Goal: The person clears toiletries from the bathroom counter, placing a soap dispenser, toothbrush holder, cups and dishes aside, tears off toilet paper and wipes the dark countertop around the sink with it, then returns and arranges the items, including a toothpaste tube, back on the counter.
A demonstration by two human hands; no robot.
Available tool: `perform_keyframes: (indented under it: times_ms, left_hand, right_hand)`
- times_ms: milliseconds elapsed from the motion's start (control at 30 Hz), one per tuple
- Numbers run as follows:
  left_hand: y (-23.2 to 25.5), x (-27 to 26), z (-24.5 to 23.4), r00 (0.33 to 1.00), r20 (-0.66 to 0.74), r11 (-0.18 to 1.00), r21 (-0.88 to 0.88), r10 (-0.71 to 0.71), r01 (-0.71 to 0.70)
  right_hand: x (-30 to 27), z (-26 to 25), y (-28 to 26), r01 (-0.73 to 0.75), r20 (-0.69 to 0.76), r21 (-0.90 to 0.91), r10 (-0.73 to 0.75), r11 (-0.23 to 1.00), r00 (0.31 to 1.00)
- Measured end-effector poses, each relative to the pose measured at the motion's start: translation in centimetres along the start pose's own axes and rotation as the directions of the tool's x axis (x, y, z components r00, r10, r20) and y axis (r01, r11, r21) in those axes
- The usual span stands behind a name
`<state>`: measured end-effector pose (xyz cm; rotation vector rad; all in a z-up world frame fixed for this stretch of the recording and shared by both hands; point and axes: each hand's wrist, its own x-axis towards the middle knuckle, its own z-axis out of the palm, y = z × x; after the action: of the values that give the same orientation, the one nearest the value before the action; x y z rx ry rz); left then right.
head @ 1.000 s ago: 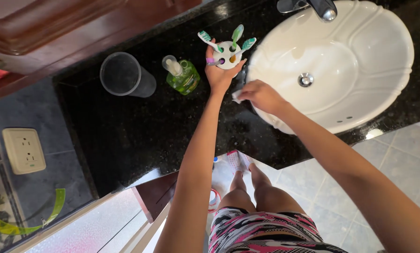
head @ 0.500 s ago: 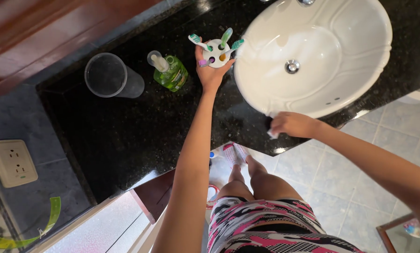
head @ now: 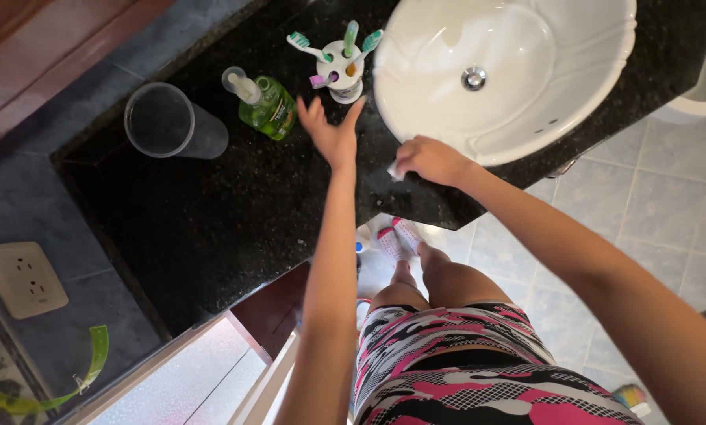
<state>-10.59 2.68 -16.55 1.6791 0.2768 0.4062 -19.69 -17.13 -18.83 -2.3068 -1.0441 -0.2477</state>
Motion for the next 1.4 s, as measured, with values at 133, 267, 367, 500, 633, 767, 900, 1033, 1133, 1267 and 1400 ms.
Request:
perform_keyframes:
  times_ms: [133,267,367,500,633,767,900,1033,1133,1267,1400]
  left_hand:
    - [0.0,-6.3,-2.7,0.996,-0.020,0.996,-0.006,-0.091,0.090]
    - [0.1,-11.0,-4.0,0.988,0.077,0.991,0.025,-0.132,0.131]
    - [0.7,-12.6,-4.7,0.975,0.137,0.984,0.020,-0.177,0.176]
    - [0.9,-12.4,-5.1,0.976,0.146,0.986,0.060,-0.162,0.154]
    - [-0.3,-11.6,-5.0,0.989,0.106,0.995,0.011,-0.104,0.104]
    - [2.1,-11.4,-5.3,0.995,0.088,0.997,-0.063,-0.043,0.048]
    - [5.7,-13.0,-6.0,0.980,0.171,0.994,-0.035,-0.099,0.107]
    - [6.5,-15.4,-4.5,0.966,0.211,0.987,-0.024,-0.151,0.160]
    - [6.9,-17.9,-1.9,0.956,0.253,0.989,0.035,-0.150,0.146]
    - [6.7,-22.4,3.0,0.925,0.351,0.988,0.010,-0.146,0.152]
    - [4.7,-30.2,10.3,0.850,0.489,0.979,0.037,-0.194,0.202]
  right_hand:
    - [-4.7,-2.6,1.9,0.116,0.162,-0.024,-0.111,0.993,0.981]
    - [-11.7,-5.4,2.7,0.079,0.435,-0.039,-0.054,0.996,0.899]
    - [-15.5,-7.4,2.9,-0.124,0.574,-0.103,0.161,0.987,0.803]
    - [-10.4,-10.6,-0.8,-0.309,0.462,-0.017,0.281,0.951,0.841]
    - [-2.0,-4.3,-4.0,-0.103,0.171,-0.085,0.116,0.991,0.978]
    - [0.8,3.1,-5.2,-0.034,-0.015,-0.087,0.033,0.996,0.999]
    - [-4.4,6.3,-2.2,0.064,0.096,-0.107,-0.054,0.992,0.994]
    - [-13.3,-0.4,-1.2,0.025,0.253,-0.162,0.017,0.986,0.967]
    - [-22.0,-5.8,1.0,-0.053,0.386,-0.314,0.179,0.948,0.905]
    - [-34.0,-13.2,-0.1,-0.565,0.270,-0.265,0.622,0.782,0.735]
    - [-43.8,-15.2,-2.9,-0.719,-0.195,0.330,0.789,0.612,0.582]
